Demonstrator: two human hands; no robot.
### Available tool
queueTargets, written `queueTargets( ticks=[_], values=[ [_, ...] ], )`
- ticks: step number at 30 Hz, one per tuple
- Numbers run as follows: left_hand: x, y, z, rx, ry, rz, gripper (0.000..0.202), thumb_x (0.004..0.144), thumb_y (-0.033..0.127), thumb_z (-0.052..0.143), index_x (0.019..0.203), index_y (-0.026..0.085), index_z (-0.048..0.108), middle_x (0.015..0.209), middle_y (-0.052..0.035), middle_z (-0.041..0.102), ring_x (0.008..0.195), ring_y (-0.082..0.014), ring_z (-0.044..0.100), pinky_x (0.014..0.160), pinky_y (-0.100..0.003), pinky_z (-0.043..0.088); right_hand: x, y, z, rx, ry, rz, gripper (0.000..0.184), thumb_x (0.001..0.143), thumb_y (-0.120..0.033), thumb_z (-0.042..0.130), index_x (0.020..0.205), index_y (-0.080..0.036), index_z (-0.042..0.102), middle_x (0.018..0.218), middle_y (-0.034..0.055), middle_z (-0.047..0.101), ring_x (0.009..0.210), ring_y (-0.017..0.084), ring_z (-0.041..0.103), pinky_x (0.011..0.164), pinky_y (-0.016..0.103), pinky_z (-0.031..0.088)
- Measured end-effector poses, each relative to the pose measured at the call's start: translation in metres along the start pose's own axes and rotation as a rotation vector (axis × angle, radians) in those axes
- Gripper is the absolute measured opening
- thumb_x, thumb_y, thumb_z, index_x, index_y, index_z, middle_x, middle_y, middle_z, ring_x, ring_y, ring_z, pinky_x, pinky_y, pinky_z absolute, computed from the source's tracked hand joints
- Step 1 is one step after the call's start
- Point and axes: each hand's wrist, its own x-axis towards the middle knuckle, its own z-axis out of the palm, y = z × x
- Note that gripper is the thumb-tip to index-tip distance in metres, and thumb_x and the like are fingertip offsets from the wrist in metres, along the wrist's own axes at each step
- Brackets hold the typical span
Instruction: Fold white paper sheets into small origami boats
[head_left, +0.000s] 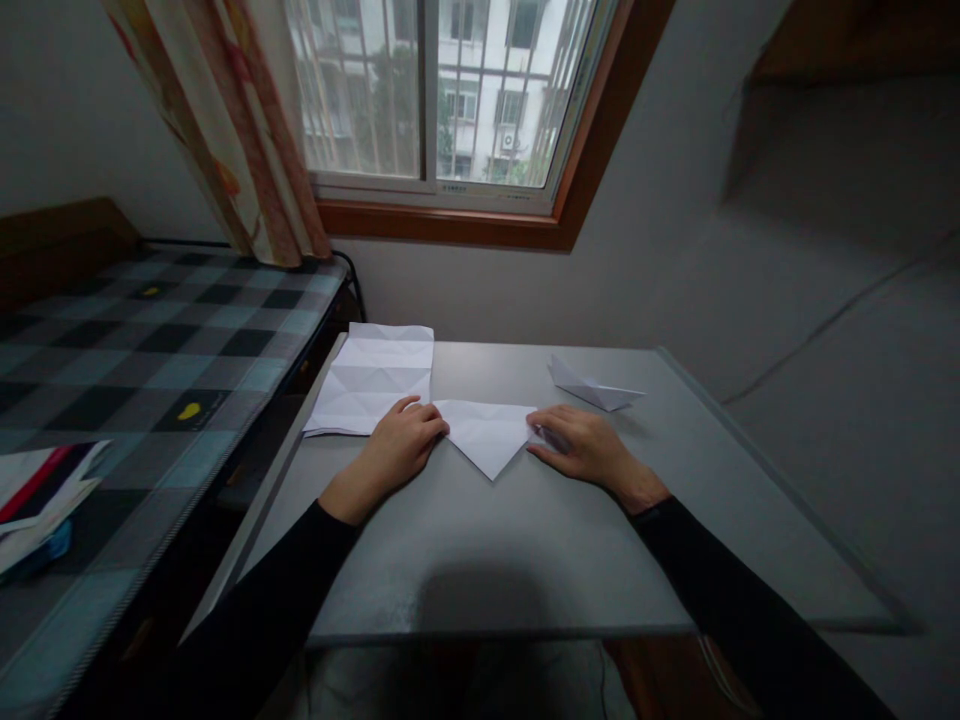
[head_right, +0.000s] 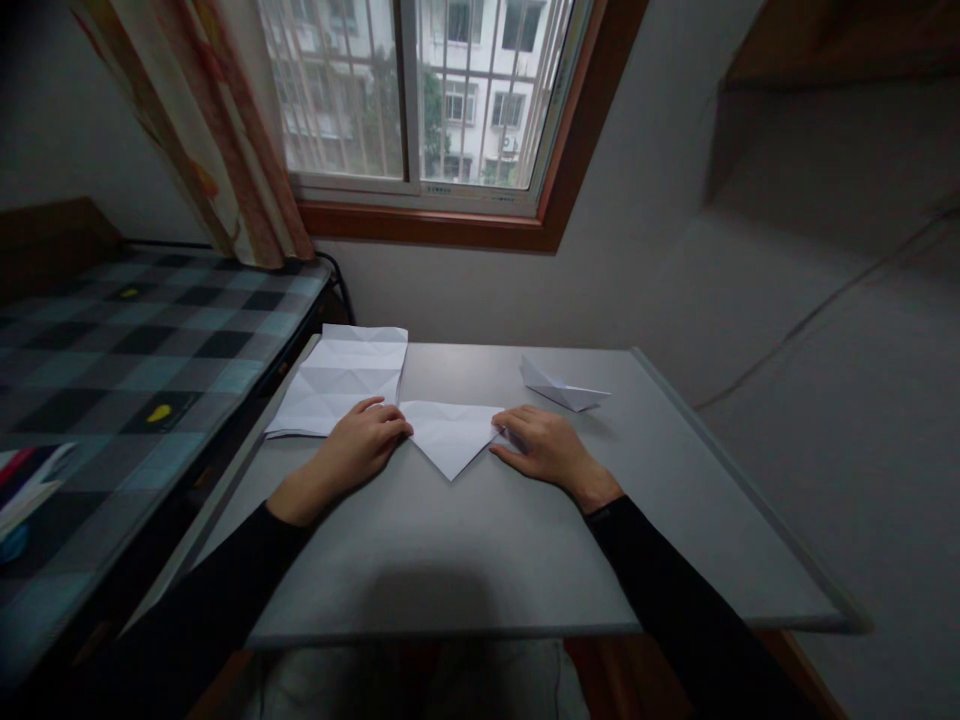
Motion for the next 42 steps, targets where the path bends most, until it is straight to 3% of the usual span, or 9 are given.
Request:
queueTargets(
  ticks=[6, 15, 19, 23, 28, 33, 42],
  values=[
    [0.001, 0.001, -0.002, 0.016, 0.032, 0.012, 0.029, 0.104, 0.008, 0.055, 0.117, 0.023, 0.076, 0.114, -0.0081, 0.076, 0.109, -0.0266, 0.072, 0.124, -0.055, 0.048, 0.0, 0.005, -0.001, 0.022, -0.021, -0.009, 0.025, 0.106, -0.036, 0.072, 0.128, -0.026, 0.075, 0.123, 0.0111, 0.083, 0.111, 0.032, 0.081, 0.096, 0.047, 0.066],
    [0.002, 0.007, -0.008, -0.015, 0.188, 0.014, 0.027, 0.104, 0.009, 0.056, 0.12, 0.023, 0.072, 0.119, -0.01, 0.074, 0.115, -0.0291, 0.066, 0.122, -0.054, 0.049, 0.002, 0.003, -0.002, 0.088, -0.003, -0.043, 0.017, 0.108, -0.033, 0.069, 0.121, -0.029, 0.08, 0.128, 0.0091, 0.082, 0.116, 0.031, 0.08, 0.1, 0.05, 0.066],
    [0.003, 0.01, -0.009, -0.075, 0.239, -0.008, 0.032, 0.102, 0.006, 0.055, 0.124, 0.024, 0.07, 0.122, -0.0103, 0.073, 0.12, -0.0296, 0.066, 0.12, -0.055, 0.051, 0.003, 0.001, -0.001, 0.1, -0.012, -0.035, 0.029, 0.102, -0.041, 0.079, 0.127, -0.027, 0.078, 0.131, 0.0117, 0.081, 0.118, 0.034, 0.079, 0.1, 0.053, 0.066],
    [0.003, 0.013, -0.011, -0.14, 0.3, -0.071, 0.028, 0.106, 0.009, 0.051, 0.123, 0.023, 0.069, 0.123, -0.0114, 0.072, 0.117, -0.0282, 0.068, 0.107, -0.048, 0.057, 0.007, -0.003, 0.005, 0.075, -0.012, -0.049, 0.039, 0.098, -0.047, 0.083, 0.131, -0.026, 0.076, 0.132, 0.0135, 0.08, 0.119, 0.035, 0.078, 0.101, 0.053, 0.066],
    [0.002, 0.011, -0.01, -0.174, 0.339, -0.164, 0.024, 0.109, 0.012, 0.049, 0.12, 0.022, 0.069, 0.12, -0.0105, 0.071, 0.111, -0.0266, 0.068, 0.101, -0.045, 0.056, 0.015, -0.006, 0.015, 0.009, 0.028, -0.038, 0.021, 0.109, -0.035, 0.068, 0.126, -0.026, 0.077, 0.119, 0.0122, 0.083, 0.109, 0.032, 0.08, 0.095, 0.049, 0.066],
    [0.0, 0.003, -0.012, -0.173, 0.304, -0.181, 0.022, 0.108, 0.013, 0.052, 0.117, 0.022, 0.07, 0.119, -0.0098, 0.071, 0.111, -0.0274, 0.068, 0.102, -0.046, 0.055, 0.013, -0.001, 0.014, 0.093, 0.068, -0.015, 0.023, 0.113, -0.031, 0.061, 0.123, -0.026, 0.081, 0.112, 0.0101, 0.086, 0.102, 0.029, 0.082, 0.093, 0.047, 0.066],
    [-0.004, -0.012, -0.01, -0.147, 0.026, -0.029, 0.025, 0.1, 0.006, 0.057, 0.108, 0.024, 0.072, 0.112, -0.0067, 0.076, 0.109, -0.0274, 0.07, 0.107, -0.046, 0.054, 0.019, 0.002, 0.012, 0.347, 0.026, -0.01, 0.024, 0.114, -0.037, 0.062, 0.108, -0.028, 0.083, 0.114, 0.0081, 0.081, 0.108, 0.027, 0.076, 0.1, 0.047, 0.064]
  ],
)
